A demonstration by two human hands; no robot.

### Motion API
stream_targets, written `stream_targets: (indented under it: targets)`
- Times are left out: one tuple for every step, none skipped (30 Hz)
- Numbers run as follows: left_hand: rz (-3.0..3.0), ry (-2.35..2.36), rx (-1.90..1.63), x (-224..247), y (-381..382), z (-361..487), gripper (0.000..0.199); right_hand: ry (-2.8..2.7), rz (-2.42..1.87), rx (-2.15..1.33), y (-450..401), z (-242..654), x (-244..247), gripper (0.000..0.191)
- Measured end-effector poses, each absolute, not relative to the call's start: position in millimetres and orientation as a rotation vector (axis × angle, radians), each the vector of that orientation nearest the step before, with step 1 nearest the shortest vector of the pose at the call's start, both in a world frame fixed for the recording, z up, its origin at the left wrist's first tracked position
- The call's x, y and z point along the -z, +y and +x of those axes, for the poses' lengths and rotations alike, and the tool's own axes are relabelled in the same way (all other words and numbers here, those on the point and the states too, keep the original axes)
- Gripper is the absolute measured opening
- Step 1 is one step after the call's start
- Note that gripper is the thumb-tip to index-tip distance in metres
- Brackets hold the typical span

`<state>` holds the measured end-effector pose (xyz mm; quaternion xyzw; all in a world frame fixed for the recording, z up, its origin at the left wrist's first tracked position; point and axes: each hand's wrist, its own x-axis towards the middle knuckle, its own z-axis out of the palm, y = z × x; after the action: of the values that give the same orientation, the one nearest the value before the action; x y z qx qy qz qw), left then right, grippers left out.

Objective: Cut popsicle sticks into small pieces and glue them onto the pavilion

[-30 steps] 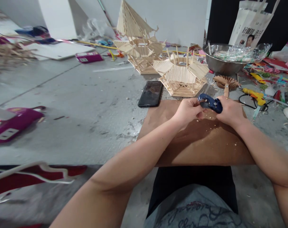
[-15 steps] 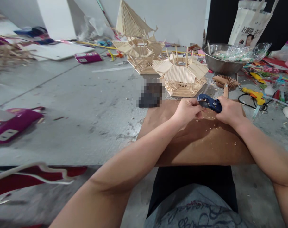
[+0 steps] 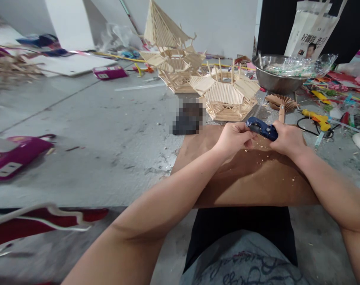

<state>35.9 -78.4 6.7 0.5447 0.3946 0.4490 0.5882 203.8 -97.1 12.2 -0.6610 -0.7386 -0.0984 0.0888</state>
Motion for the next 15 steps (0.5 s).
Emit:
stream_targets:
  targets:
    - [1.274, 0.912, -1.043, -7, -79, 36, 0.014, -2.198, -1.968, 0.290, -97, 204, -13, 0.031]
    - [1.281, 0.906, -1.041, -7, -79, 35, 0.014, -2.200, -1.967, 0.285, -97, 204, -13, 0.031]
    - [1.289, 0.898, -1.039, -7, -79, 35, 0.013, -2.201, -1.968, 0.282, -97, 204, -13, 0.031]
    - [1.299, 0.891, -1.038, -8, -79, 35, 0.013, -2.203, -1.969, 0.280, -97, 204, -13, 0.031]
    - [1.310, 0.885, -1.037, -8, -79, 35, 0.012, -2.205, -1.970, 0.278, -97, 204, -12, 0.032]
    - [1.320, 0.882, -1.036, -8, -80, 35, 0.012, -2.205, -1.970, 0.278, -97, 204, -12, 0.032]
    - [1.328, 0.880, -1.036, -8, -80, 35, 0.011, -2.204, -1.968, 0.279, -97, 204, -12, 0.032]
    - [1.337, 0.881, -1.032, -8, -80, 35, 0.011, -2.203, -1.967, 0.283, -96, 204, -11, 0.032]
    - [1.347, 0.887, -1.029, -8, -79, 36, 0.010, -2.203, -1.965, 0.286, -96, 203, -11, 0.031]
    - [1.364, 0.897, -1.026, -7, -79, 36, 0.009, -2.207, -1.962, 0.286, -95, 203, -10, 0.031]
    - [1.393, 0.914, -1.028, -6, -78, 36, 0.008, -2.214, -1.960, 0.278, -95, 203, -9, 0.031]
    - [1.437, 0.938, -1.034, -4, -76, 35, 0.007, -2.224, -1.960, 0.263, -94, 203, -9, 0.031]
    - [1.501, 0.968, -1.036, -2, -73, 34, 0.007, -2.232, -1.961, 0.240, -93, 204, -8, 0.032]
    - [1.583, 1.005, -1.051, -1, -71, 32, 0.007, -2.234, -1.958, 0.217, -92, 206, -8, 0.032]
    - [1.684, 1.041, -1.040, 1, -68, 30, 0.008, -2.226, -1.949, 0.204, -89, 209, -7, 0.034]
